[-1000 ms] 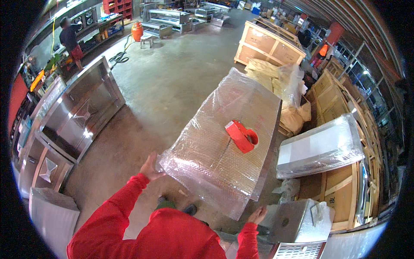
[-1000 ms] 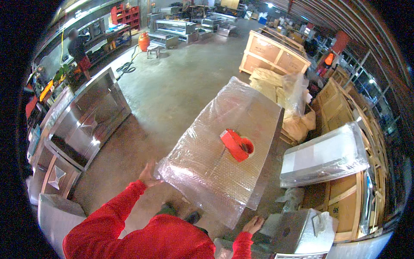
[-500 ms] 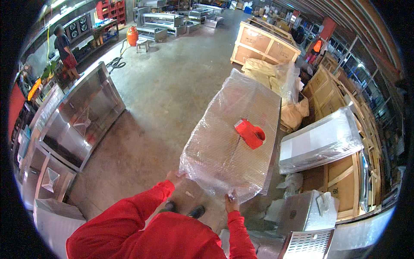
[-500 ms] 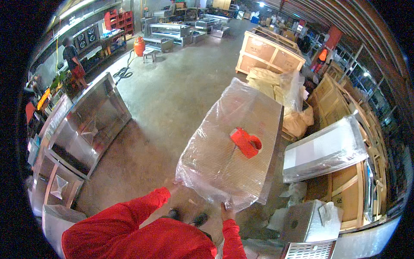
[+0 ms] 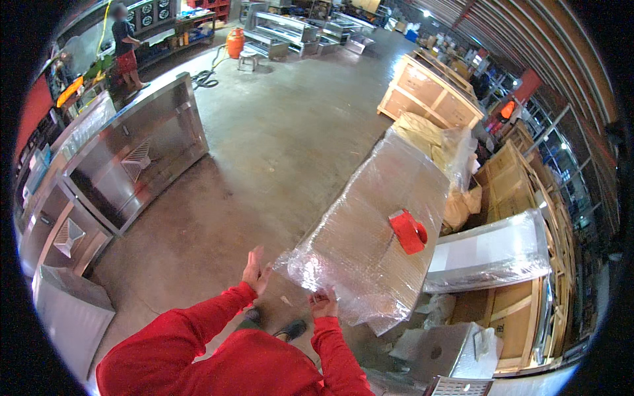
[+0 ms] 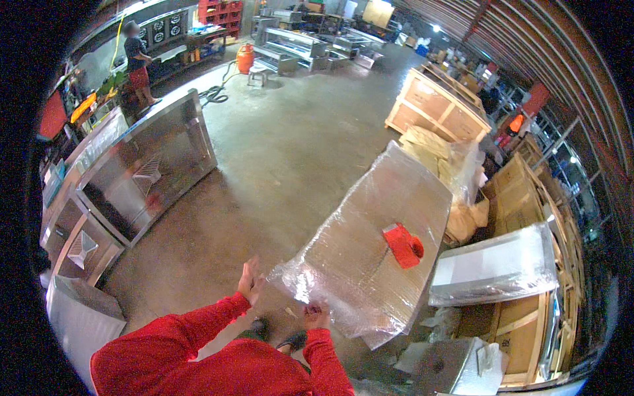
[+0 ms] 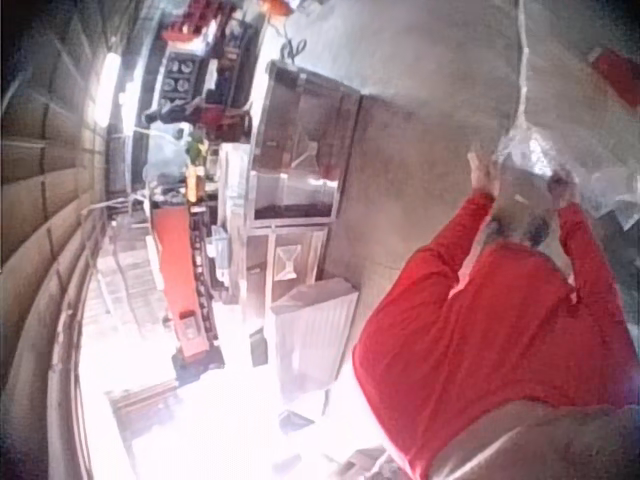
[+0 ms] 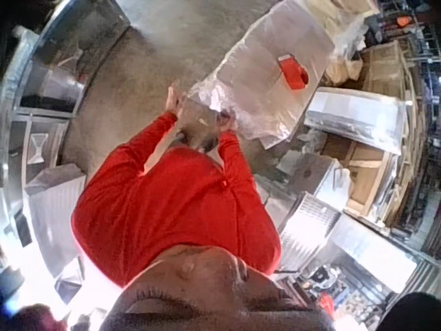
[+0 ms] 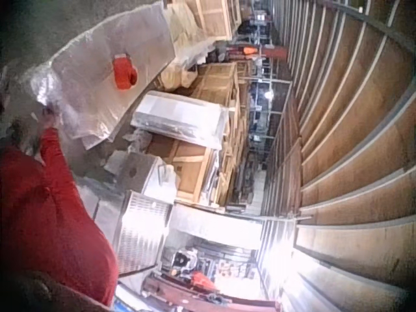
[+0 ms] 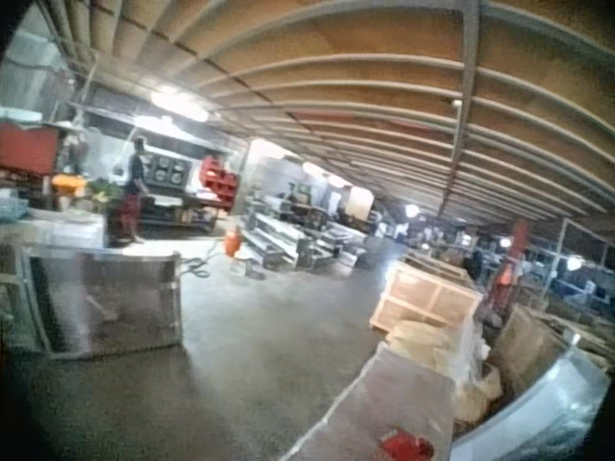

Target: The person wraps a large rectangular object with bubble wrap and secures it with packing tape. They rotate the object to cover all sides, apply tape to seal the wrap, and then write on the wrapped surface with a marker.

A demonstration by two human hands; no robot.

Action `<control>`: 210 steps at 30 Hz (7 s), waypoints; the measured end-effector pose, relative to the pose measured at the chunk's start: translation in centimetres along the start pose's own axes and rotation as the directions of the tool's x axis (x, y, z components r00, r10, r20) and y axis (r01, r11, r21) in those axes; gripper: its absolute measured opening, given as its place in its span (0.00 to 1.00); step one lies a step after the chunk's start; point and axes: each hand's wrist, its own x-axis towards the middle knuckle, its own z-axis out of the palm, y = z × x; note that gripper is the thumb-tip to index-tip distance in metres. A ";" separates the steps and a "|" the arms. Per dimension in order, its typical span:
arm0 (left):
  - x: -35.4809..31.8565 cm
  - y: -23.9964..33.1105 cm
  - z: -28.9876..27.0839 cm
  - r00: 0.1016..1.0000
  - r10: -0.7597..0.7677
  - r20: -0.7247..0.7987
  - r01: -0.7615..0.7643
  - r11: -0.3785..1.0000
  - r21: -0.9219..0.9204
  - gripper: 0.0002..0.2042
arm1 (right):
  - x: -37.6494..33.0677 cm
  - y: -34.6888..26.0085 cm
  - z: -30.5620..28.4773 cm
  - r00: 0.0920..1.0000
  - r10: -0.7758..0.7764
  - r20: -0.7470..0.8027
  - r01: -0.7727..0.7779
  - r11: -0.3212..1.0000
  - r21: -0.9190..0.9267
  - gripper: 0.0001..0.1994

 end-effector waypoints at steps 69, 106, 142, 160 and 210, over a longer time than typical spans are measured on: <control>-5.8 -3.5 7.9 0.898 0.123 0.422 -0.251 0.932 0.262 0.26 | -4.1 3.9 5.3 0.886 -0.453 0.101 0.430 0.718 -0.548 0.08; -0.7 -18.4 17.8 0.666 -0.045 0.744 0.241 0.957 -0.159 0.15 | -1.2 5.3 3.2 0.857 -0.420 0.299 0.443 0.304 -0.844 0.11; -5.1 -3.8 13.7 0.687 -0.700 0.196 0.726 0.665 -0.175 0.06 | 2.7 -1.0 9.9 0.727 -0.640 -0.248 -0.255 0.083 -0.963 0.30; 0.6 -3.1 13.1 0.199 -0.723 0.661 0.972 0.061 -0.226 0.06 | -1.2 -2.9 7.9 0.948 -0.313 -0.061 -0.080 -0.050 -0.996 0.42; -2.9 -9.4 7.0 0.588 0.109 0.801 0.156 0.957 -0.245 0.13 | 1.7 5.4 10.6 0.311 -0.804 0.507 0.034 -0.524 -0.851 0.09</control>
